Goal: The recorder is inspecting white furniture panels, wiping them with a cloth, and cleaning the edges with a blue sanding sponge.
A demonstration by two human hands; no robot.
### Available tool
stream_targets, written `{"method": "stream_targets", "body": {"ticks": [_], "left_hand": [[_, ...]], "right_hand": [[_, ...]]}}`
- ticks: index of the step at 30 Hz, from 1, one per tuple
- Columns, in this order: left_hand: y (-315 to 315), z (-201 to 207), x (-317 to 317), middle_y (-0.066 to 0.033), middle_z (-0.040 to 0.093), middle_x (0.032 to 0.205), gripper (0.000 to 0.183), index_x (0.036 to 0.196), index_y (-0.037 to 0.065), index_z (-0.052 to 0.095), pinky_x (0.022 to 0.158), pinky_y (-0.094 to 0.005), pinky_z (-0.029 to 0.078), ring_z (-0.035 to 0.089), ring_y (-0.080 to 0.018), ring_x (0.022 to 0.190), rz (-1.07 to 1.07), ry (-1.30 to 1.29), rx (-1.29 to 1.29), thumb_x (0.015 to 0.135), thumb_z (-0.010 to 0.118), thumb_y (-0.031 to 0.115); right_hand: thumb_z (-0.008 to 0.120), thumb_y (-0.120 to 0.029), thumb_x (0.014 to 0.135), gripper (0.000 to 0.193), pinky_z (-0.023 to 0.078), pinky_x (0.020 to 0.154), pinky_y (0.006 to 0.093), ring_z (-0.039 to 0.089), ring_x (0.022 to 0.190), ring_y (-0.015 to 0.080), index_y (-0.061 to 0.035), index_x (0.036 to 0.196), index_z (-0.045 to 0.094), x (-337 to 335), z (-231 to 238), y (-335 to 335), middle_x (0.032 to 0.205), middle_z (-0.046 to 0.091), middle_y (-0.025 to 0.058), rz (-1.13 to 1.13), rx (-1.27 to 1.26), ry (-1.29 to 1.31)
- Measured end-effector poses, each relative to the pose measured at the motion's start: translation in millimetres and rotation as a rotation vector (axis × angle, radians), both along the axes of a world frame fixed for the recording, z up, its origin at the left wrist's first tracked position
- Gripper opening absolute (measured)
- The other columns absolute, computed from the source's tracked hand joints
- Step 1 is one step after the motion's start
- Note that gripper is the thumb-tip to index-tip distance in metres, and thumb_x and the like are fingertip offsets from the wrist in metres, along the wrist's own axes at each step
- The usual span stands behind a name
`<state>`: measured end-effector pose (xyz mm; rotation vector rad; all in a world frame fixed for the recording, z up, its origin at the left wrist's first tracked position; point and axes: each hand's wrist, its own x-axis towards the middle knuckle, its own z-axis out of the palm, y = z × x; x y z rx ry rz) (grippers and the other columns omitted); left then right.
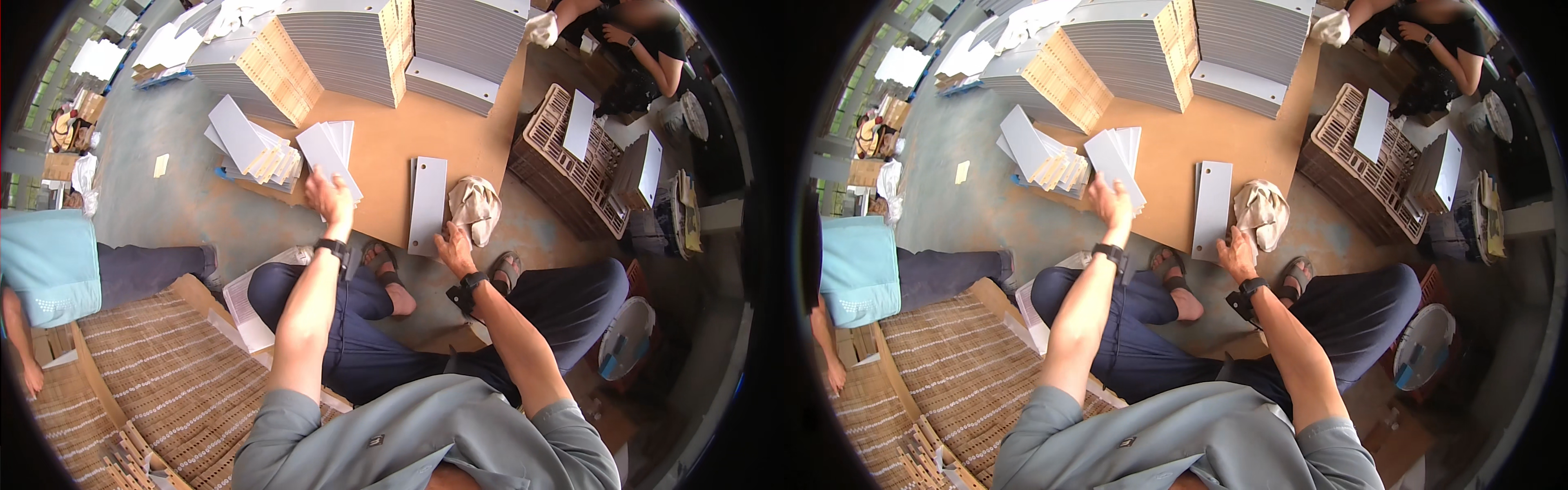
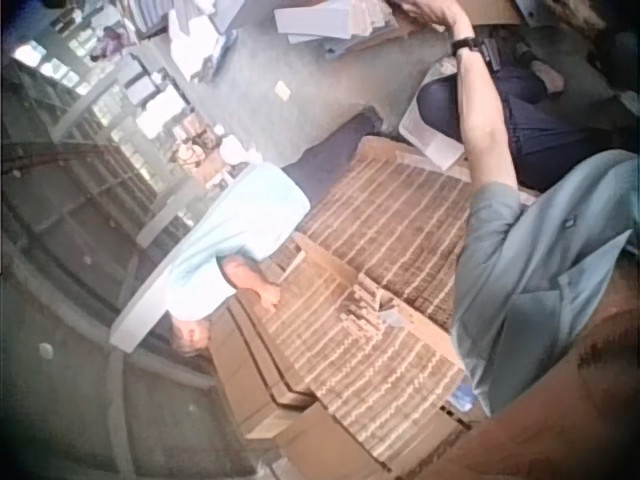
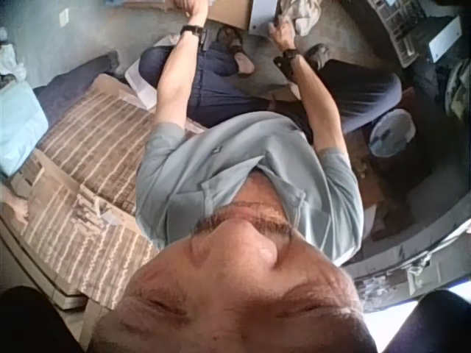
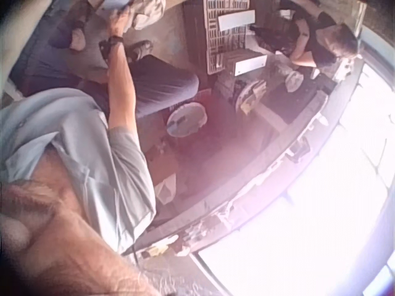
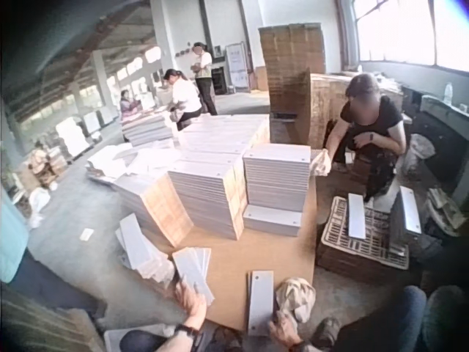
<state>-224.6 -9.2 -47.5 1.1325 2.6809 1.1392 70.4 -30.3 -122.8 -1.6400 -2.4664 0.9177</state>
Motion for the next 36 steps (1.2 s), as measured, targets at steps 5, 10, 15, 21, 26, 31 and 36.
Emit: {"method": "stream_targets", "body": {"ticks": [5, 10, 15, 21, 26, 31, 36], "left_hand": [[-34.2, -40.2, 100.1, -0.0315, 0.05, 0.132, 0.066, 0.139, -0.008, 0.039, 0.107, -0.0492, 0.039, 0.047, -0.0463, 0.126, -0.527, -0.061, -0.264, 0.093, 0.062, 0.033], [-41.5, -60.1, 157.5, -0.0315, 0.046, 0.133, 0.088, 0.142, -0.009, 0.033, 0.107, -0.049, 0.04, 0.045, -0.0449, 0.127, -0.4, -0.322, -0.423, 0.085, 0.072, 0.044], [-39.5, -53.0, 163.3, -0.0274, 0.045, 0.134, 0.107, 0.145, -0.005, 0.027, 0.103, -0.053, 0.043, 0.046, -0.0424, 0.126, -0.27, -0.344, -0.454, 0.071, 0.084, 0.047], [-35.4, -56.2, 129.5, -0.0321, 0.047, 0.136, 0.091, 0.147, -0.003, 0.031, 0.105, -0.0459, 0.044, 0.051, -0.0423, 0.124, -0.231, -0.422, -0.444, 0.08, 0.073, 0.042], [-31.8, -65.9, 133.2, -0.0259, 0.06, 0.122, 0.079, 0.141, -0.002, 0.042, 0.094, -0.044, 0.051, 0.061, -0.0342, 0.113, -0.262, -0.533, -0.364, 0.09, 0.062, 0.054], [-35.9, -58.8, 166.4, -0.0092, 0.061, 0.118, 0.067, 0.142, 0.01, 0.046, 0.085, -0.04, 0.055, 0.063, -0.0221, 0.102, -0.331, -1.717, 0.111, 0.1, 0.036, 0.063], [-21.8, -21.2, 206.3, -0.0112, 0.058, 0.127, 0.062, 0.143, 0.01, 0.046, 0.091, -0.0377, 0.053, 0.061, -0.0231, 0.11, -0.67, -1.397, -0.066, 0.102, 0.039, 0.056]], "right_hand": [[0.056, -0.019, 0.086, 0.038, 0.051, 0.081, 0.0414, 0.065, 0.089, 0.0372, 0.003, 0.117, 0.061, -18.4, 16.9, -9.6, 0.096, 0.068, 0.0254, -0.351, -0.119, 0.524], [0.053, -0.012, 0.084, 0.036, 0.049, 0.08, 0.0337, 0.063, 0.087, 0.0233, 0.0025, 0.116, 0.062, -12.1, 40.1, -8.1, 0.096, 0.069, 0.0168, -0.351, -0.407, 0.649], [0.05, -0.009, 0.085, 0.04, 0.046, 0.087, 0.0313, 0.058, 0.097, 0.0188, 0.0001, 0.122, 0.061, -9.6, 36.6, -19.3, 0.11, 0.067, 0.0088, -0.472, -0.646, 0.815], [0.059, -0.02, 0.092, 0.048, 0.048, 0.094, 0.0321, 0.058, 0.105, 0.0174, -0.0013, 0.136, 0.053, -0.8, 33.8, -36.7, 0.126, 0.058, 0.0067, -0.454, -0.776, 1.107], [0.07, -0.021, 0.092, 0.05, 0.049, 0.093, 0.0312, 0.058, 0.107, 0.0141, -0.0047, 0.135, 0.052, -9.5, 50.8, -31.6, 0.122, 0.058, 0.004, -0.559, -0.861, 1.296], [0.081, -0.047, 0.079, 0.095, 0.035, 0.11, 0.0454, 0.038, 0.138, 0.0316, -0.0108, 0.152, 0.033, -1.0, 98.7, -26.8, 0.15, 0.039, 0.02, -0.581, -0.722, 1.183], [0.077, -0.047, 0.08, 0.103, 0.024, 0.118, 0.0452, 0.026, 0.146, 0.0343, -0.0094, 0.158, 0.02, 40.7, 115.8, -10.1, 0.157, 0.027, 0.0233, -0.551, -0.482, 1.105]]}}
